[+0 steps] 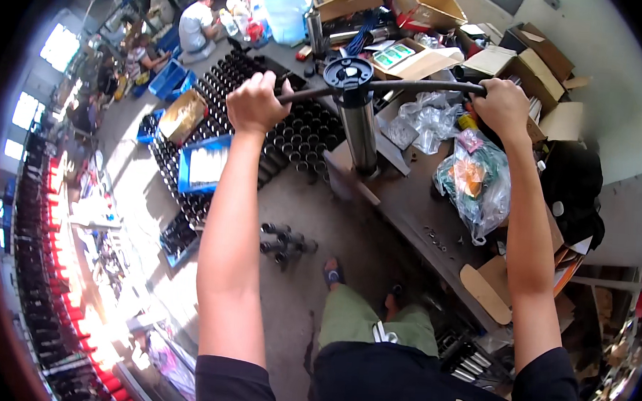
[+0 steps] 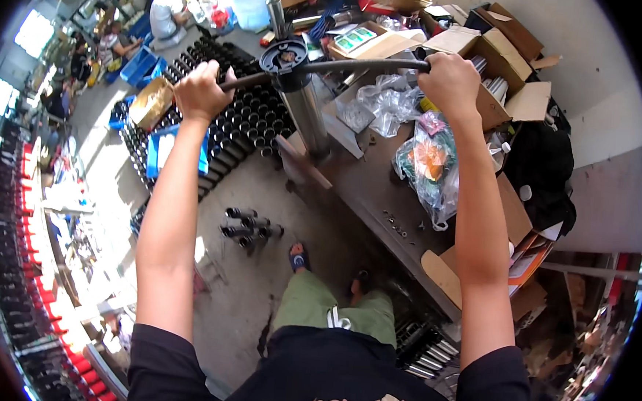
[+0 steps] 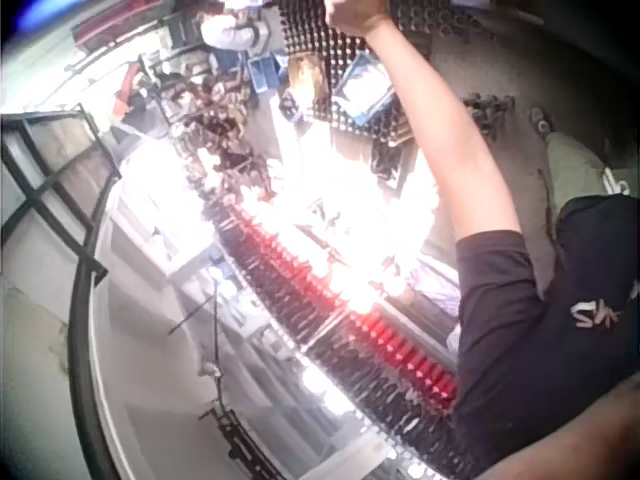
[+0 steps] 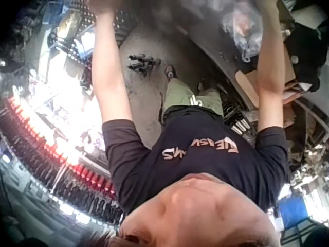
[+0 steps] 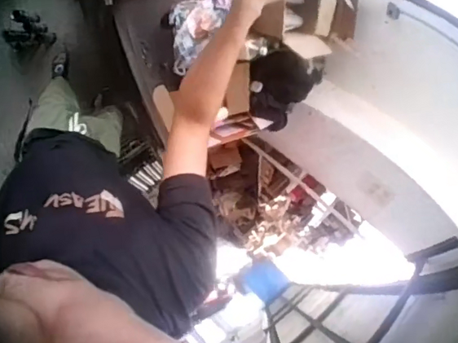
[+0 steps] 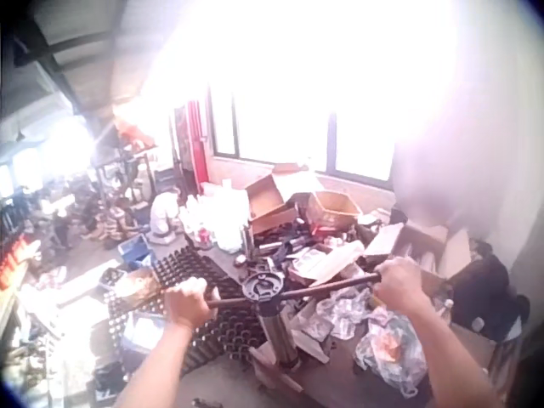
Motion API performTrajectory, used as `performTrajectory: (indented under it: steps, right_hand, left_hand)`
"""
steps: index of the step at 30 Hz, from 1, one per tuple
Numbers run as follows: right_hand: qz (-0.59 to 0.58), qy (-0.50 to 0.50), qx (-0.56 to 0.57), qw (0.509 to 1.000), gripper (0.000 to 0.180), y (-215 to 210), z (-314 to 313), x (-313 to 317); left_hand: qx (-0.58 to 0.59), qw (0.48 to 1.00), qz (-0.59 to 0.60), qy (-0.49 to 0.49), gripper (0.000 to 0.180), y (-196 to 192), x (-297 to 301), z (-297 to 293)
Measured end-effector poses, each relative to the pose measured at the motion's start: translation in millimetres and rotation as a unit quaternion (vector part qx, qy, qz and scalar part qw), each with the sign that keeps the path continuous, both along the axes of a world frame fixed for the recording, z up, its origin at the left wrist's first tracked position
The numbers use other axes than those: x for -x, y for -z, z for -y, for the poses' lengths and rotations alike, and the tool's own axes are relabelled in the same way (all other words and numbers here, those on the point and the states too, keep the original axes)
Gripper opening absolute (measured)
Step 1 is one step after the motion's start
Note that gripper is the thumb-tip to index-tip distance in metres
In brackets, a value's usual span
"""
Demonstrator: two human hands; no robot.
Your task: The person assembles industrial tube components by inserting a cylindrical filter into a metal tube, attaching a black plastic end cap, and then using a lever-operated press to secure the assembly before placing it in a wire cart.
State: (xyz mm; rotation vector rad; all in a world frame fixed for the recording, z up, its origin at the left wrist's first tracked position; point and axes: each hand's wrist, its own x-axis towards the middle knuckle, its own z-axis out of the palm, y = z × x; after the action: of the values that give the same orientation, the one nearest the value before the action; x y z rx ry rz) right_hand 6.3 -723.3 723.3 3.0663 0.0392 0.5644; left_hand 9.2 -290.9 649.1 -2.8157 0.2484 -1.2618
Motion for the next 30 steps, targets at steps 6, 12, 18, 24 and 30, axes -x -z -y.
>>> performTrajectory:
  steps: [6, 12, 18, 24, 30]
  right_hand:
    - [0.028, 0.065, 0.028, 0.997, 0.032, 5, 7, 5]
    - [0.052, 0.068, -0.071, 0.994, 0.019, 9, -41, 88]
    - [-0.02, 0.072, -0.127, 0.989, 0.017, -13, -32, 119]
    - [0.043, 0.072, -0.236, 0.968, 0.006, 29, -24, 85]
    - [0.165, 0.084, -0.207, 0.961, 0.003, 19, 37, 87]
  left_hand:
    - [-0.034, 0.999, -0.012, 0.029, 0.038, 1, -13, 0]
    - [-0.051, 0.99, -0.01, 0.131, 0.036, 28, -72, -47]
    - [-0.072, 0.984, -0.061, 0.149, 0.017, 8, -67, -20]
    - [-0.098, 0.89, -0.046, 0.442, 0.058, 22, 55, 80]
    - [-0.559, 0.718, -0.416, -0.011, 0.081, 6, 2, 214]
